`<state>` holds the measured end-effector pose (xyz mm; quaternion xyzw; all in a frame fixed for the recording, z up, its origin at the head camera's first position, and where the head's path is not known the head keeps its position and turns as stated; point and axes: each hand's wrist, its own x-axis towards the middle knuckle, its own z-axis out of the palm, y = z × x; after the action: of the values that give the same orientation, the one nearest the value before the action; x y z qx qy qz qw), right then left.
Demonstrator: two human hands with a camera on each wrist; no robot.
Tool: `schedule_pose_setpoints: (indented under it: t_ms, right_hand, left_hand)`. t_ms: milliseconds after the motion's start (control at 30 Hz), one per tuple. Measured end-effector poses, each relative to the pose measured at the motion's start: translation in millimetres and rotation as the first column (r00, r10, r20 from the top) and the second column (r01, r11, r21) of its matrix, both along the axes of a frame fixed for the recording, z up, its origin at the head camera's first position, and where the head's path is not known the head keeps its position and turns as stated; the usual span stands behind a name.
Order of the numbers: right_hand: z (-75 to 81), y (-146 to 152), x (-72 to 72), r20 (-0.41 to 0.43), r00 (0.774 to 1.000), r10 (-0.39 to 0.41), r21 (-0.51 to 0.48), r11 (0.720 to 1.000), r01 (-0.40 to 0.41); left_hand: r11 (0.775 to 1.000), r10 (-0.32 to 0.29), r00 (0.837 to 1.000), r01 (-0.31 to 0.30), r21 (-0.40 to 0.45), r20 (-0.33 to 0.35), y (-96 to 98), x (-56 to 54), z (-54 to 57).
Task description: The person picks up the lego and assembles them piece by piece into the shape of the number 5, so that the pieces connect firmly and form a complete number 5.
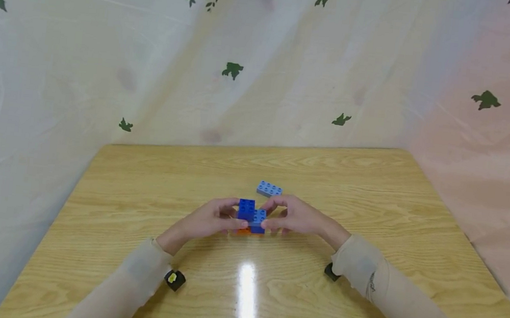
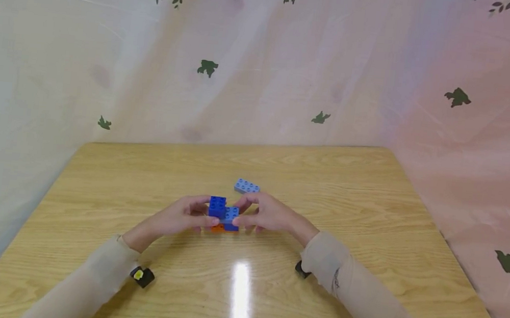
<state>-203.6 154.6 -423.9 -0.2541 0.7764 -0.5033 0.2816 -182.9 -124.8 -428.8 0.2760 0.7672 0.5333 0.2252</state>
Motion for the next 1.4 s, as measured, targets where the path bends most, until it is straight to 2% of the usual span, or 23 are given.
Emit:
schedule_pose_setpoints:
  t_ms: [567, 867, 1100, 1400]
  right_hand:
    - [-1.4, 0.3, -0.1, 0.001, 1.0, 0.005, -0.002, 1.0, -0.005]
    - [-1.1, 0.4, -0.4, -0.006, 1.0, 0.006, 0.008, 1.0, -0.006]
    - [0.0, 0.4, -0.2, -0.002, 1.0, 0.004, 0.013, 1.0, -0.004]
    - [-0.4, 0.9, -0.3, 0.001, 1.0, -0.002, 0.016, 1.0, 0.002]
  left_hand:
    - [1.0, -0.004, 1.0, 0.004, 0.022, -0.004, -0.5, -0.4, -5.8]
    - [1.0, 0.016, 1.0, -0.016, 0.001, 0.022, -0.5, 1.3, -2.2]
    - [0.999, 0.004, 1.0, -0.005, 0.032, 0.016, 0.1, 1.6, -2.8]
    - [0.998, 0.017, 0.999, -0.019, 0.062, 0.037, 1.0, 3.4, -3.6]
